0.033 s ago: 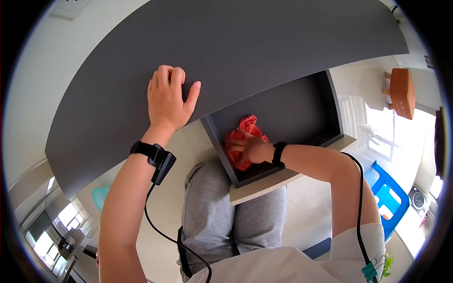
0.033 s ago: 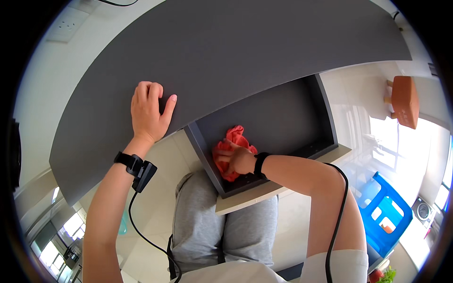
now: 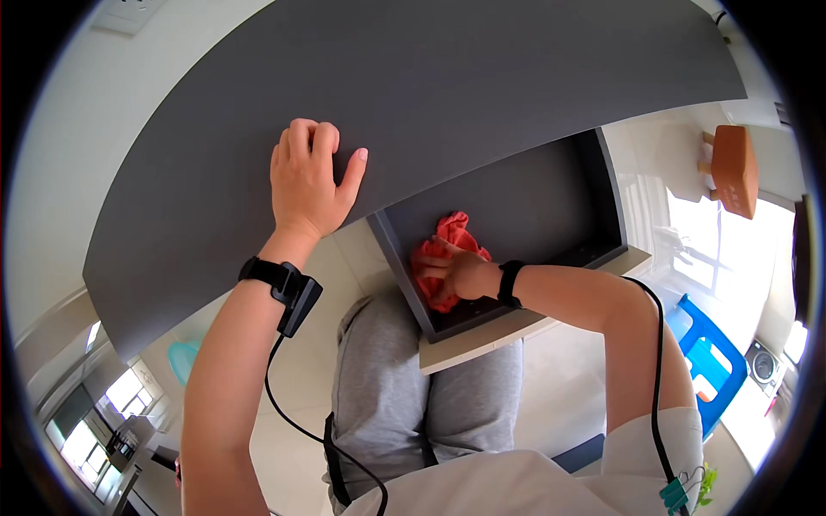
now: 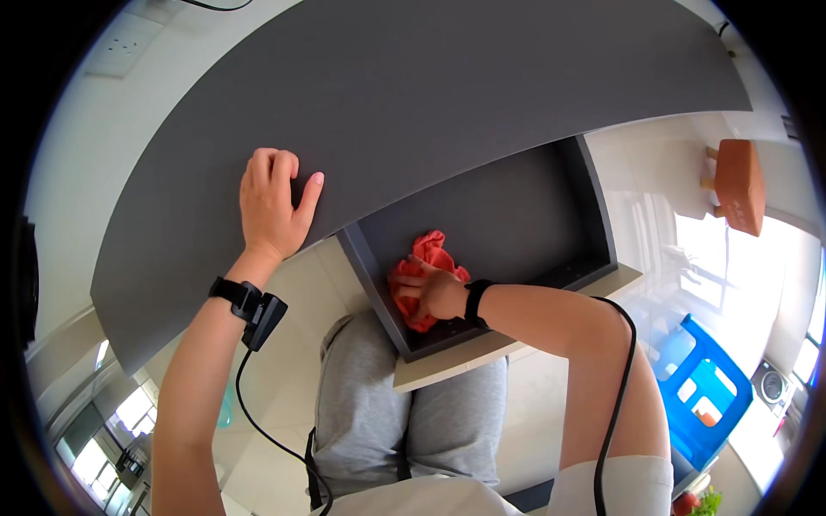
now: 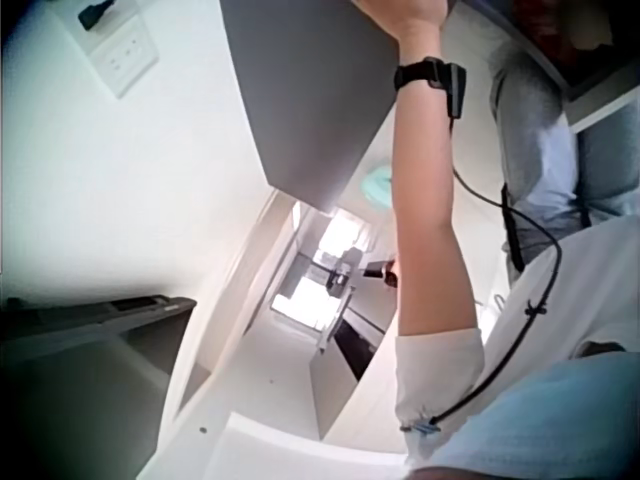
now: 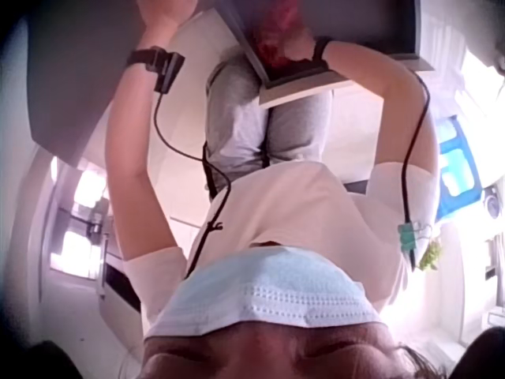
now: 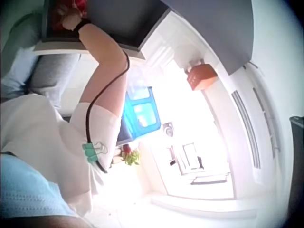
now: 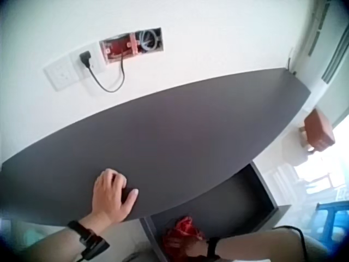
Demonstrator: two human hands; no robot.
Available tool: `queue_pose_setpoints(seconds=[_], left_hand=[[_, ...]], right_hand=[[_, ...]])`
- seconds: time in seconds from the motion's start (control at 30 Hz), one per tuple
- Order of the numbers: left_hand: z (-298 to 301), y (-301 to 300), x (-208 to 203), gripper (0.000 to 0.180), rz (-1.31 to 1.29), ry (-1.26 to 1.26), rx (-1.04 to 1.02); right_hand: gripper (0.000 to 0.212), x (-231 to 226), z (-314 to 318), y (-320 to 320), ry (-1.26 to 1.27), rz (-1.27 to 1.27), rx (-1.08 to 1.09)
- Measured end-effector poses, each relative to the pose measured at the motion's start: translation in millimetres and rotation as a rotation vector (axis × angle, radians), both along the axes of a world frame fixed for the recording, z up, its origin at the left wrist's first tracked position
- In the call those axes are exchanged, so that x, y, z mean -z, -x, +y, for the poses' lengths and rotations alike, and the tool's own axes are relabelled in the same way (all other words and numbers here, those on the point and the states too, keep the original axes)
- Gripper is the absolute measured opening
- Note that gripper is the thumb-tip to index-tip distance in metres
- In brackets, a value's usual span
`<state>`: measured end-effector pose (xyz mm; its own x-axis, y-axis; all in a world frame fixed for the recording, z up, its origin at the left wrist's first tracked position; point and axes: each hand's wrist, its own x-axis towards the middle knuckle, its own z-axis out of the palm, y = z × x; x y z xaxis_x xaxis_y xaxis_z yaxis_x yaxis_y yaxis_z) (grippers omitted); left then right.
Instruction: The person wipes the inside and edges of an open drawer with a cloth, puts a remote and an object in a plastic bag into the drawer, and سپس rinses and wrings out the cloth in a basin of water.
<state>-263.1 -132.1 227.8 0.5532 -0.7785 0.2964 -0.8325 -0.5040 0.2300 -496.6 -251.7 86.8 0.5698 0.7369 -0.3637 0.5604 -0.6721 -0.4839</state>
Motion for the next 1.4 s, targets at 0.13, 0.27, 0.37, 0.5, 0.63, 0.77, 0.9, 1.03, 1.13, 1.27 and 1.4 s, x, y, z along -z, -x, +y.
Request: queue_pose_setpoints(seconds=[0.13,0.27,0.37,0.5,0.63,0.77,0.9,1.03,1.13,1.27,1.4], left_hand=[[0.7,-1.6,0.5,0.024,0.011,0.0,0.001],[-5.1,0.8,-1.8,0.024,0.023,0.0,0.014],[1.8,-1.9,1.0,0.024,0.023,-0.019,-0.008],[4.9,-0.2,0.4,0.024,0.019,-0.022,-0.017],[2.0,-0.3,-0.6,0.024,0.023,-0.027,-0.018],[-1.4,0.6,-0.8,0.024,0.018,-0.016,-0.008],[0.6,0.4,-1.1,0.024,0.016,-0.02,-0.016],[3.6,0.4,-0.8,0.024,0.018,-0.022,-0.024],[-1.4,-0.3,-1.6,0.024,0.022,-0.008,0.001],[-0.5,-0.8,1.2,0.024,0.014,-0.014,-0.003],[1.2,-0.7,0.4,0.025,0.015,-0.011,-0.005]], right_hand=[[0.036,7.2,6.9,4.0,-0.026,-0.013,-0.055],[0.027,14.5,-11.6,7.9,-0.138,-0.03,-0.033],[0.024,5.2,-40.2,8.4,-0.13,-0.05,-0.06],[0.026,-8.1,-88.3,28.4,-0.008,0.178,0.149],[0.03,-30.4,-157.5,45.3,0.286,0.229,-0.027],[0.035,-35.5,-221.9,76.7,0.591,0.287,-0.012],[0.039,-49.6,-231.3,78.2,0.688,0.263,0.008],[0.037,-36.7,-206.4,81.3,0.49,0.14,0.092],[0.033,-8.7,-154.8,68.6,0.252,0.148,0.124],[0.034,4.1,-78.2,23.5,0.114,-0.012,-0.101],[0.033,19.6,-30.5,4.0,-0.032,-0.075,-0.136]])
